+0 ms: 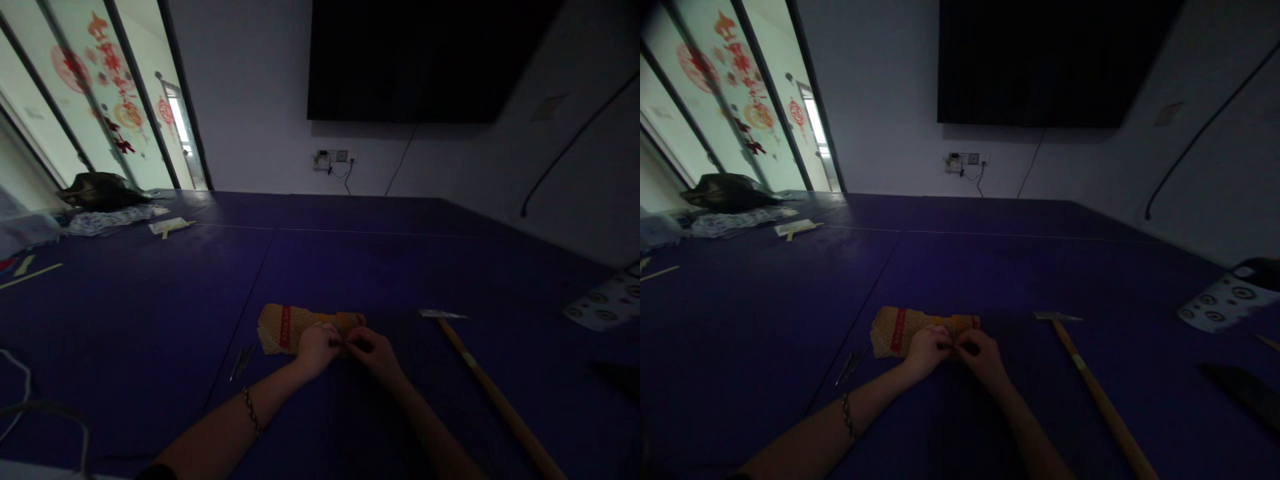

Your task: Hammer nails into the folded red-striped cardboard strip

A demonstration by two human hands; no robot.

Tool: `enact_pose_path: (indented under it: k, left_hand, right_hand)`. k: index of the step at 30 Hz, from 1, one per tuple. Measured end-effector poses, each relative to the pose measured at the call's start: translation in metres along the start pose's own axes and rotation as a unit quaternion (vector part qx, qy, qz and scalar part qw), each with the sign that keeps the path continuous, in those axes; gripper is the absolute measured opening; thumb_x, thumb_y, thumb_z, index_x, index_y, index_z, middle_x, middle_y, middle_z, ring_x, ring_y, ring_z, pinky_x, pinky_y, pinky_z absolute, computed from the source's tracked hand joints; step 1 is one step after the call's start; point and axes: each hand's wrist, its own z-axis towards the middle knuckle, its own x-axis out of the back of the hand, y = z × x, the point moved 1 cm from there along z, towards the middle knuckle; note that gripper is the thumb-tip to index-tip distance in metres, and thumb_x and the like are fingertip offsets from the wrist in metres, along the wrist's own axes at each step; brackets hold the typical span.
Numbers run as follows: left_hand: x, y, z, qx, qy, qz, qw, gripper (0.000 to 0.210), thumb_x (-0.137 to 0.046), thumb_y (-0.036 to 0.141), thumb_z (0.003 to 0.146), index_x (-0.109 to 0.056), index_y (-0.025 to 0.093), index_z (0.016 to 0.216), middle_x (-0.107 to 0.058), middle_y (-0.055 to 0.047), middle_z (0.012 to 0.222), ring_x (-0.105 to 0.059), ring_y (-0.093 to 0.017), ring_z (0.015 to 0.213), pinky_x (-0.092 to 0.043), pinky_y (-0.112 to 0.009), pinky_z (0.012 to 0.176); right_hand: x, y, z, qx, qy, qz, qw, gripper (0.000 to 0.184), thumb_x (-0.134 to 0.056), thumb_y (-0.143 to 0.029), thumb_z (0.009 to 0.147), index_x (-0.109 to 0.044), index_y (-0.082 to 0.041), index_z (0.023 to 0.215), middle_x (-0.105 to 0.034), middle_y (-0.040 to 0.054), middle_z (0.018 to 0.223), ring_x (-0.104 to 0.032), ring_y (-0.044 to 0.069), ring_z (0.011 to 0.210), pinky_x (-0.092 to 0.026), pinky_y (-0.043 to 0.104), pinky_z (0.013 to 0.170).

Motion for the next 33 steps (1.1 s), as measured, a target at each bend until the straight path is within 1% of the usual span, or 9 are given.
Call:
enact_pose_path:
  k: [6,13,17,22,30,33]
  left_hand:
    - [0.0011,0.0019,-0.0006,0.005,-0.001,0.006,1.000,0.013,-0.058,0.017,0.071,-0.070,0.022,0.074,-0.067,0.000,0.082,-0.057,-0.016,0.082,-0.039,-0.026,0.076]
    - [0.0021,0.0025,-0.0002,0.002,-0.006,0.018,1.000,0.013,-0.057,0.018,0.072,-0.070,0.021,0.073,-0.066,0.000,0.081,-0.057,-0.016,0.081,-0.040,-0.026,0.074]
    - [0.0019,0.0013,0.0004,-0.008,-0.007,0.008,1.000,0.013,-0.057,0.019,0.072,-0.070,0.021,0.072,-0.066,0.000,0.078,-0.057,-0.016,0.079,-0.040,-0.026,0.073]
    - [0.0002,-0.0010,0.0011,-0.008,-0.001,0.000,1.000,0.010,-0.060,0.022,0.072,-0.070,0.021,0.074,-0.065,0.000,0.078,-0.057,-0.016,0.078,-0.041,-0.025,0.071]
    - [0.0000,-0.0031,0.0019,-0.006,-0.004,-0.019,1.000,0.012,-0.061,0.027,0.072,-0.070,0.023,0.078,-0.066,0.001,0.079,-0.058,-0.015,0.079,-0.040,-0.024,0.069]
    - [0.0003,-0.0030,0.0023,0.002,-0.007,-0.017,1.000,0.011,-0.060,0.023,0.072,-0.070,0.023,0.077,-0.066,0.001,0.079,-0.058,-0.015,0.079,-0.040,-0.023,0.069]
  right_hand:
    - [-0.0011,-0.0011,-0.0004,0.004,-0.006,0.005,1.000,0.007,-0.056,-0.023,0.067,-0.057,-0.020,0.060,-0.064,0.0022,0.065,-0.060,0.017,0.066,-0.047,0.029,0.063]
    - [-0.0023,-0.0028,-0.0010,-0.002,-0.002,-0.003,1.000,0.006,-0.057,-0.022,0.067,-0.061,-0.021,0.063,-0.066,0.0013,0.065,-0.060,0.018,0.066,-0.047,0.031,0.065]
    - [-0.0017,-0.0031,-0.0006,-0.022,0.005,0.011,1.000,0.006,-0.058,-0.024,0.067,-0.064,-0.022,0.070,-0.068,0.0020,0.071,-0.062,0.018,0.069,-0.048,0.031,0.067]
    - [0.0002,-0.0032,0.0000,-0.035,-0.003,0.034,0.999,0.008,-0.057,-0.024,0.069,-0.062,-0.021,0.063,-0.066,0.0017,0.067,-0.061,0.018,0.068,-0.047,0.029,0.064]
    - [-0.0001,-0.0023,0.0005,-0.033,0.004,0.032,0.999,0.009,-0.057,-0.025,0.068,-0.062,-0.021,0.062,-0.066,0.0016,0.065,-0.061,0.019,0.068,-0.046,0.031,0.065]
    - [-0.0004,-0.0013,0.0003,-0.037,0.009,0.032,0.999,0.008,-0.058,-0.025,0.067,-0.063,-0.021,0.063,-0.066,0.0023,0.066,-0.061,0.019,0.069,-0.046,0.032,0.067]
